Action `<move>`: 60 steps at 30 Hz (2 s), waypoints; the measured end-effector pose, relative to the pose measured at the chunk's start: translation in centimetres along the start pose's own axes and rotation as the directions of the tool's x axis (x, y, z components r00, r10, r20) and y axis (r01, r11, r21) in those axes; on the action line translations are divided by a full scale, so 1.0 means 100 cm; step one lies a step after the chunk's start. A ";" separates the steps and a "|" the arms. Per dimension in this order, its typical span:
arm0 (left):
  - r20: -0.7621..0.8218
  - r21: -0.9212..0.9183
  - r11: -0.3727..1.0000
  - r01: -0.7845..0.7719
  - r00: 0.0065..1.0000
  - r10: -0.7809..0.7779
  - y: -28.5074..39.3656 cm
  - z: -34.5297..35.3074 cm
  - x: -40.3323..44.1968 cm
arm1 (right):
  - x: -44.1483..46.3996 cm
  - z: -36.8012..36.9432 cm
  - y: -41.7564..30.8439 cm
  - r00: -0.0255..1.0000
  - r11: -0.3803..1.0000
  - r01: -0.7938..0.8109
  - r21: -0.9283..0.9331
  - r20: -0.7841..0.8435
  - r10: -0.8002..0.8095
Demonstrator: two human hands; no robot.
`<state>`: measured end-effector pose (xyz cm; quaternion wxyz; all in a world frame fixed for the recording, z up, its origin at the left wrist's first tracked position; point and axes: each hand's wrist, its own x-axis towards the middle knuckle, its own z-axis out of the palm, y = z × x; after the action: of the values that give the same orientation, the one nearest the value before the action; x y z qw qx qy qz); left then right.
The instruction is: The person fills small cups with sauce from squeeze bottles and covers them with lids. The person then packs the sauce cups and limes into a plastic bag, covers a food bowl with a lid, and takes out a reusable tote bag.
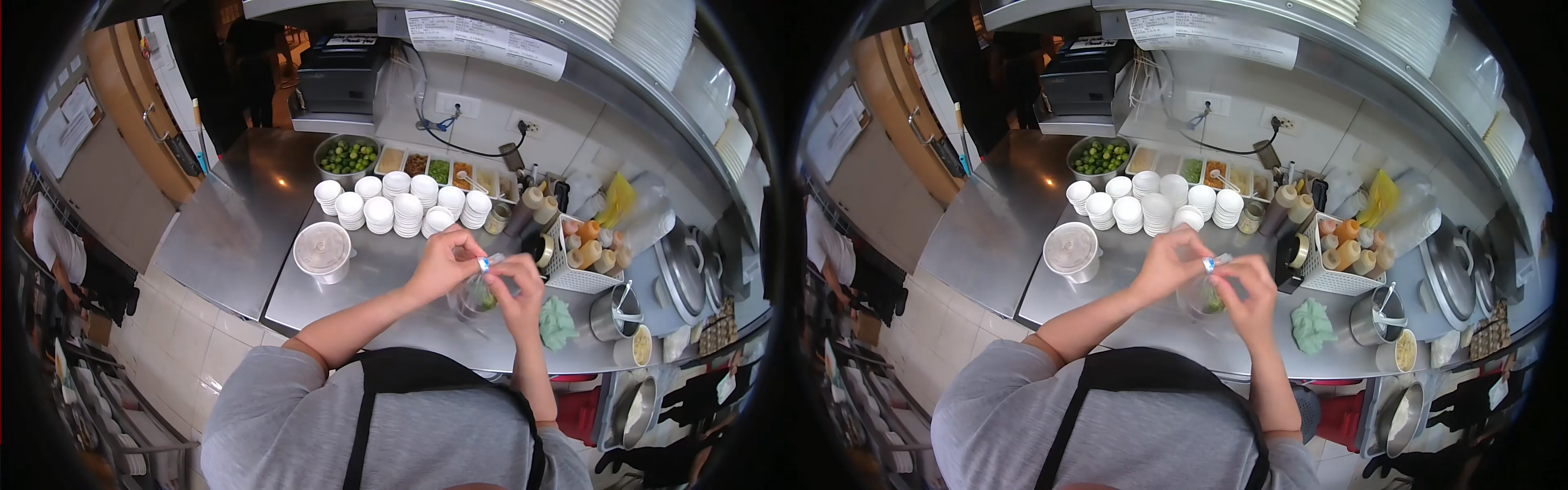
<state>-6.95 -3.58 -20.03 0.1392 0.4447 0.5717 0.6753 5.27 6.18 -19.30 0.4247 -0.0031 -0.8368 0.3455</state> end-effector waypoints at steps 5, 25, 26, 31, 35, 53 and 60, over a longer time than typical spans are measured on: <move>0.153 -0.236 0.963 0.128 0.984 -0.093 0.011 -0.001 -0.004 | 0.005 -0.007 -0.005 0.914 0.657 -0.368 0.658 0.124 0.387; 0.328 -0.038 0.997 -0.073 0.941 0.082 -0.029 0.035 -0.021 | 0.014 -0.020 0.003 0.971 0.975 -0.158 0.157 -0.154 0.183; 0.332 -0.037 0.997 -0.069 0.940 0.078 -0.033 0.035 -0.024 | 0.011 -0.020 0.005 0.970 0.974 -0.163 0.158 -0.157 0.188; 0.158 0.215 0.962 -0.165 0.979 0.133 -0.047 0.024 -0.033 | -0.005 -0.020 0.031 0.970 0.957 -0.214 0.195 -0.075 0.232; 0.168 0.448 0.876 -0.181 0.979 0.117 -0.086 -0.010 -0.042 | -0.039 -0.049 0.124 0.847 0.847 -0.530 0.045 0.002 0.531; -0.235 0.491 0.813 0.311 0.947 -0.221 -0.101 -0.112 -0.066 | -0.211 -0.128 0.183 0.839 0.387 -0.457 -0.801 -0.243 0.488; -0.311 0.443 0.809 0.387 0.912 -0.266 -0.075 -0.126 -0.076 | -0.209 0.011 0.229 0.748 0.199 -0.415 -0.888 -0.208 0.630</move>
<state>-14.67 -14.76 -29.48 0.0667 0.2767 0.8060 0.5190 11.23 16.70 -47.81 0.1223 -0.4789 -0.8685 -0.0365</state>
